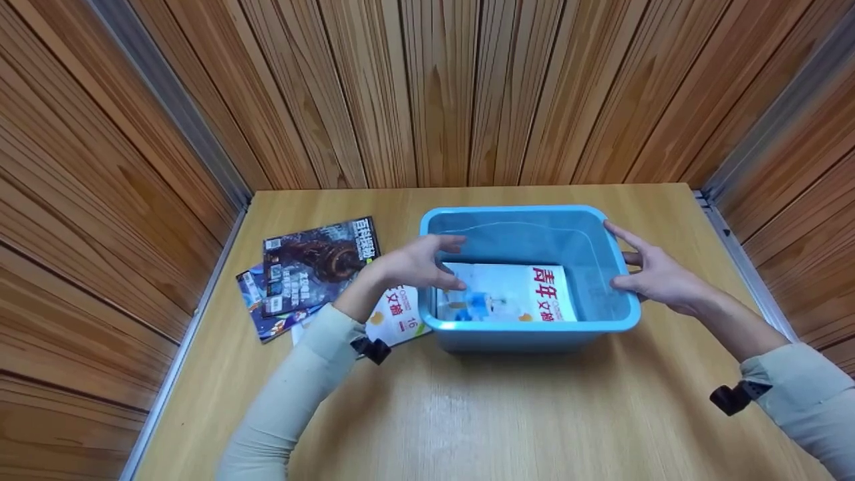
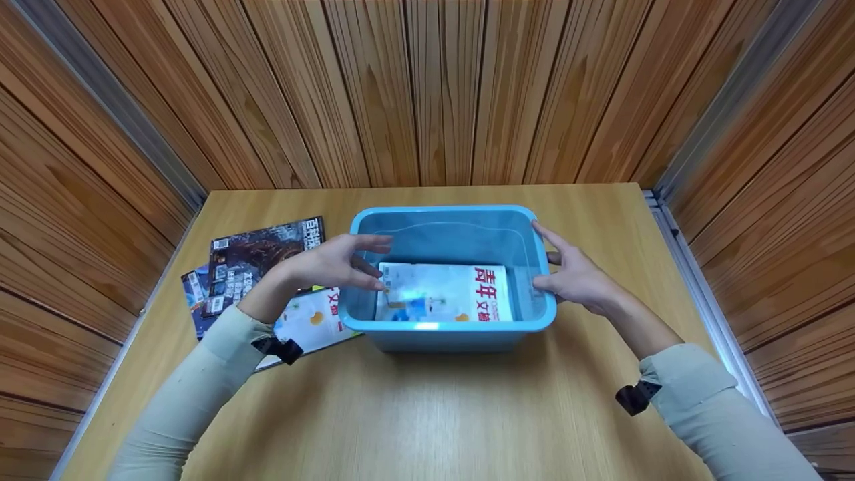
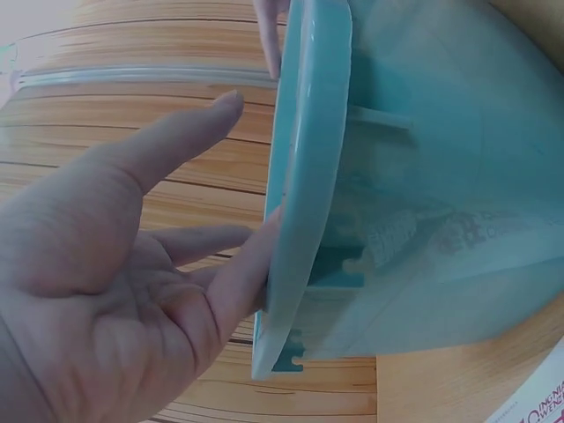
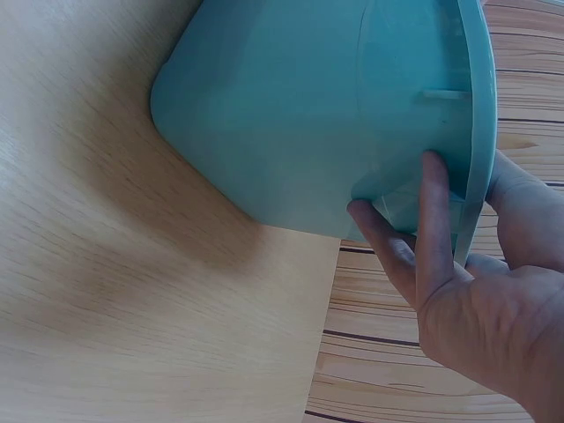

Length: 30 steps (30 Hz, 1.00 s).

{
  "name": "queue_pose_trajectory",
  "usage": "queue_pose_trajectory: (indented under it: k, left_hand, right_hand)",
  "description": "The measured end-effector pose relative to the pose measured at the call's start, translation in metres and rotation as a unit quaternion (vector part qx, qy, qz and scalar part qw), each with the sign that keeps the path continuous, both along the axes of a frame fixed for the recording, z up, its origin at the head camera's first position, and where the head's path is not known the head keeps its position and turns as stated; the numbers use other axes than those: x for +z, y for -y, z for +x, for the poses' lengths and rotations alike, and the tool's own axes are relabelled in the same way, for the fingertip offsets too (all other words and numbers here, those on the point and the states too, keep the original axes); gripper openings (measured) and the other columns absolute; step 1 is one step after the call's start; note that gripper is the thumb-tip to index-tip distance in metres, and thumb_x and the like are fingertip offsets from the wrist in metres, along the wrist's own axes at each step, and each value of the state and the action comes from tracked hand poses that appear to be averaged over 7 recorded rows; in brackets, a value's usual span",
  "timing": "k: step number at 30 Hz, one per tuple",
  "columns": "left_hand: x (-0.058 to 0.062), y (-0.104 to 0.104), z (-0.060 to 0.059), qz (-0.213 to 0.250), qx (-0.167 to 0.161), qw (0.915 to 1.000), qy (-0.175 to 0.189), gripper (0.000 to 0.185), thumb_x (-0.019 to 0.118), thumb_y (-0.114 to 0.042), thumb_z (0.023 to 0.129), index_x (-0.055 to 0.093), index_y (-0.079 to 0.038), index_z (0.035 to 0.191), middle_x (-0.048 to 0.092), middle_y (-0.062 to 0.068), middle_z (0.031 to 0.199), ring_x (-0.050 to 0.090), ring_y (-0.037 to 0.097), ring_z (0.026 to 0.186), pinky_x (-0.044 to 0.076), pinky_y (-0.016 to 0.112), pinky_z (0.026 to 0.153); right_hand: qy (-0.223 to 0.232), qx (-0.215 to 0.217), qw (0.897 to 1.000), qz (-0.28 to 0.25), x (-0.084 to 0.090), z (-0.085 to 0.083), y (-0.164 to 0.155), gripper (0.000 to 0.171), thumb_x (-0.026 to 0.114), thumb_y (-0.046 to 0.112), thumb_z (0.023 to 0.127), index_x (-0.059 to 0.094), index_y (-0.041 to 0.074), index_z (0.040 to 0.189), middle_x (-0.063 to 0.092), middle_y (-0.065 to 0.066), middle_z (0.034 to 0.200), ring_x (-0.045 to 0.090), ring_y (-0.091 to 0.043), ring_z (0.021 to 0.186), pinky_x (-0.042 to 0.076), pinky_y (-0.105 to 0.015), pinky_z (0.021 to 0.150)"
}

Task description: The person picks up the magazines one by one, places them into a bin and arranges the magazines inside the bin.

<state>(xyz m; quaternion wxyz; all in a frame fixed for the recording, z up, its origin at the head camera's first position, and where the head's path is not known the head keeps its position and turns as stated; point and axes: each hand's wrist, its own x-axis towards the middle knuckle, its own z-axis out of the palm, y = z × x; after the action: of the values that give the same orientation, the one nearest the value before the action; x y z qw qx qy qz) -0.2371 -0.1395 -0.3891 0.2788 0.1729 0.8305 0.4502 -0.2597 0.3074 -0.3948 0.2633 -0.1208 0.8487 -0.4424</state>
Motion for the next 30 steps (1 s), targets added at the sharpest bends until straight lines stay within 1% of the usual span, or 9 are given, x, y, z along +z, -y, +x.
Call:
queue_pose_trajectory:
  k: [4,8,10,16,19,22,24,26,30]
  left_hand:
    - [-0.001,0.003,0.0,0.043,0.005,0.999,-0.004,0.086,0.082,-0.021,0.105,0.036,-0.017,0.178,0.048,0.017,0.178,0.067,0.038,0.149,0.06,0.053,0.121]
    - [-0.001,0.008,0.001,0.087,0.029,0.9957,-0.007,0.077,0.079,-0.021,0.107,0.042,-0.017,0.175,0.052,0.018,0.175,0.067,0.038,0.149,0.065,0.051,0.114]
    - [-0.002,0.01,0.001,0.1,0.041,0.994,-0.013,0.073,0.078,-0.022,0.108,0.046,-0.016,0.173,0.054,0.018,0.173,0.068,0.037,0.147,0.067,0.049,0.11]
    - [-0.002,0.016,0.0,0.124,0.068,0.9896,-0.027,0.065,0.076,-0.023,0.109,0.052,-0.017,0.169,0.061,0.014,0.168,0.072,0.034,0.138,0.069,0.047,0.103]
    - [-0.002,0.019,-0.001,0.136,0.076,0.9872,-0.036,0.063,0.076,-0.022,0.109,0.053,-0.016,0.168,0.061,0.015,0.167,0.073,0.033,0.135,0.07,0.041,0.099]
    - [-0.004,0.024,0.0,0.145,0.088,0.9847,-0.043,0.062,0.075,-0.021,0.11,0.053,-0.012,0.168,0.061,0.016,0.168,0.074,0.032,0.132,0.07,0.035,0.095]
    - [-0.005,0.028,0.0,0.149,0.099,0.9827,-0.049,0.062,0.074,-0.02,0.11,0.053,-0.01,0.167,0.061,0.018,0.167,0.075,0.032,0.131,0.07,0.035,0.095]
    - [-0.006,0.033,0.001,0.153,0.11,0.9805,-0.055,0.061,0.073,-0.019,0.11,0.053,-0.009,0.167,0.061,0.019,0.167,0.075,0.033,0.131,0.071,0.04,0.098]
    - [-0.009,0.043,0.001,0.152,0.134,0.9771,-0.065,0.062,0.074,-0.018,0.109,0.053,-0.009,0.167,0.062,0.017,0.167,0.075,0.034,0.133,0.07,0.042,0.098]
  right_hand:
    - [0.006,-0.006,1.0,-0.004,0.0,0.0,0.0,0.107,0.068,0.0,0.106,-0.005,0.021,0.182,0.032,-0.047,0.174,0.058,-0.065,0.144,0.073,-0.05,0.088]
    - [0.003,-0.004,1.0,-0.001,0.001,0.001,0.0,0.106,0.068,0.001,0.108,-0.006,0.02,0.182,0.03,-0.047,0.174,0.054,-0.069,0.147,0.073,-0.054,0.091]
    - [0.001,-0.003,1.0,0.002,0.001,0.001,0.001,0.107,0.068,0.003,0.108,-0.006,0.02,0.182,0.03,-0.047,0.175,0.052,-0.07,0.149,0.072,-0.056,0.093]
    - [-0.003,-0.003,1.0,0.005,0.001,0.002,0.001,0.107,0.07,0.004,0.107,-0.006,0.021,0.182,0.029,-0.046,0.175,0.05,-0.071,0.149,0.071,-0.06,0.095]
    - [0.0,-0.006,1.0,0.004,0.0,0.003,-0.001,0.108,0.07,0.005,0.107,-0.007,0.021,0.182,0.026,-0.047,0.176,0.047,-0.072,0.151,0.07,-0.062,0.097]
    - [0.004,-0.007,1.0,0.002,0.0,0.004,-0.001,0.109,0.07,0.004,0.107,-0.007,0.022,0.182,0.026,-0.047,0.176,0.046,-0.072,0.152,0.07,-0.062,0.097]
    - [0.007,-0.007,1.0,-0.002,0.0,0.004,0.001,0.109,0.069,0.004,0.106,-0.006,0.023,0.182,0.027,-0.047,0.176,0.048,-0.071,0.151,0.071,-0.06,0.096]
    - [0.009,-0.007,1.0,-0.004,0.001,0.004,0.002,0.109,0.069,0.004,0.106,-0.006,0.023,0.182,0.028,-0.046,0.176,0.049,-0.07,0.151,0.071,-0.059,0.095]
    - [0.006,-0.009,1.0,-0.005,0.002,0.003,0.002,0.109,0.069,0.002,0.105,-0.005,0.023,0.182,0.03,-0.046,0.175,0.052,-0.069,0.148,0.072,-0.056,0.093]
